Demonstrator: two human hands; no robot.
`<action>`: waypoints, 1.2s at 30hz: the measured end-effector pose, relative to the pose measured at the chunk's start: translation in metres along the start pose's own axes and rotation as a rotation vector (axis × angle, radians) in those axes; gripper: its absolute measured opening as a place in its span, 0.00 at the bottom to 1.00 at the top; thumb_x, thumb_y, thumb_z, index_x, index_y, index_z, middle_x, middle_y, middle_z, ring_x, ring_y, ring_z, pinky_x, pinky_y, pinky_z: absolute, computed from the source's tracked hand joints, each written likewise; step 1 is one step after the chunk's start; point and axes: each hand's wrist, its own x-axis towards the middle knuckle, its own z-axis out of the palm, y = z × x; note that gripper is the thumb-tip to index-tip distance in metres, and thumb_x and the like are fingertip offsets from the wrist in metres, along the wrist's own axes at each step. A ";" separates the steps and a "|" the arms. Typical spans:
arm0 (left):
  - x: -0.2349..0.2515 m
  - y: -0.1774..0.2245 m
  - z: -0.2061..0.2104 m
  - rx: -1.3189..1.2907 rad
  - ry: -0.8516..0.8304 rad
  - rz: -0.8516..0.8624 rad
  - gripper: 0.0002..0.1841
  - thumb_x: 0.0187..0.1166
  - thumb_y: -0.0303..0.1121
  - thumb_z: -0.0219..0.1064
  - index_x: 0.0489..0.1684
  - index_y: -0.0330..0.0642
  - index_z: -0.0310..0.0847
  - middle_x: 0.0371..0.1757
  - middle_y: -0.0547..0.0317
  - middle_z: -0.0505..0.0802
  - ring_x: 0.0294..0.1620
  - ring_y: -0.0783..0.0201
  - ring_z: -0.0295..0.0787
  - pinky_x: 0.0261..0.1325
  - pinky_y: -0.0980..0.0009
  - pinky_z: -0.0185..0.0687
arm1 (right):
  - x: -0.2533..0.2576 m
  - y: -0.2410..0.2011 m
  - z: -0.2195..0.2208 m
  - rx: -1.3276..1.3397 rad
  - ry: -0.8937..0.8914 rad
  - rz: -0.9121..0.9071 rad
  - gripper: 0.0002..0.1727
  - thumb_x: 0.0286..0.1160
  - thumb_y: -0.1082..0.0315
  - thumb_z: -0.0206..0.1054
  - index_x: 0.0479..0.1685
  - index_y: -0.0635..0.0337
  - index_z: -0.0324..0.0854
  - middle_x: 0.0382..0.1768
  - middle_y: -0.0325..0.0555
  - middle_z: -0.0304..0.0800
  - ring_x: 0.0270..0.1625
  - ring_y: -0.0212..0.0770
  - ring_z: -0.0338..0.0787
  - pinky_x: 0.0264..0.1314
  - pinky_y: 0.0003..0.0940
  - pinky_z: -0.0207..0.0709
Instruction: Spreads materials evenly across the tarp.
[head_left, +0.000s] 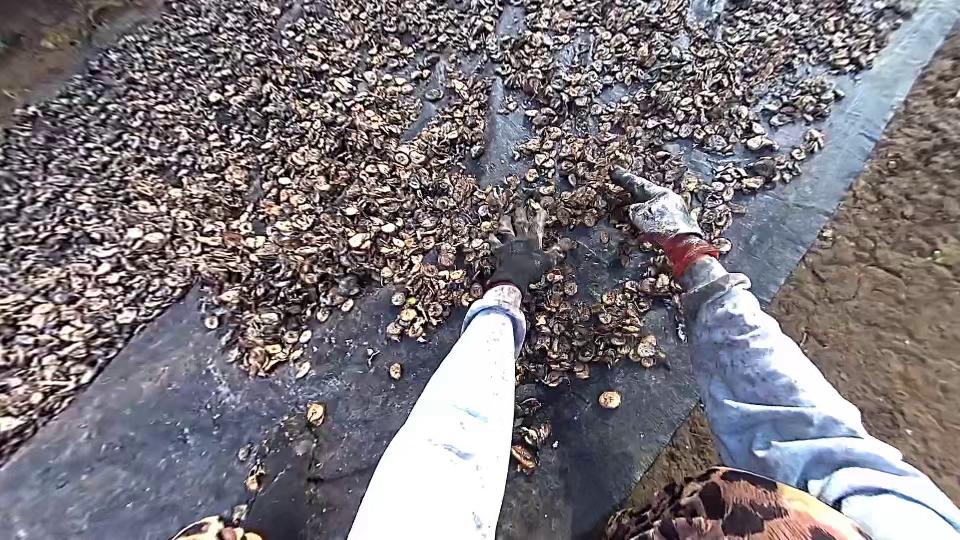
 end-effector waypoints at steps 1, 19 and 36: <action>-0.009 -0.005 0.026 0.021 -0.051 0.051 0.43 0.76 0.58 0.69 0.90 0.48 0.63 0.88 0.31 0.67 0.88 0.26 0.58 0.80 0.24 0.56 | -0.005 0.008 -0.002 -0.123 0.082 0.052 0.29 0.78 0.57 0.69 0.81 0.29 0.76 0.73 0.46 0.87 0.76 0.56 0.84 0.74 0.70 0.71; -0.129 -0.012 0.036 0.032 -0.224 0.120 0.47 0.70 0.64 0.72 0.91 0.57 0.62 0.94 0.39 0.57 0.94 0.30 0.42 0.87 0.27 0.44 | -0.145 0.042 0.058 -0.228 0.007 0.010 0.28 0.75 0.52 0.73 0.72 0.54 0.82 0.68 0.62 0.87 0.72 0.65 0.84 0.70 0.75 0.71; -0.141 -0.089 -0.052 -0.322 -0.454 0.373 0.32 0.81 0.35 0.70 0.86 0.44 0.67 0.79 0.48 0.81 0.79 0.55 0.78 0.83 0.54 0.69 | -0.115 -0.024 0.086 -0.004 -0.465 0.006 0.30 0.83 0.66 0.65 0.85 0.37 0.70 0.68 0.52 0.88 0.60 0.52 0.90 0.62 0.59 0.81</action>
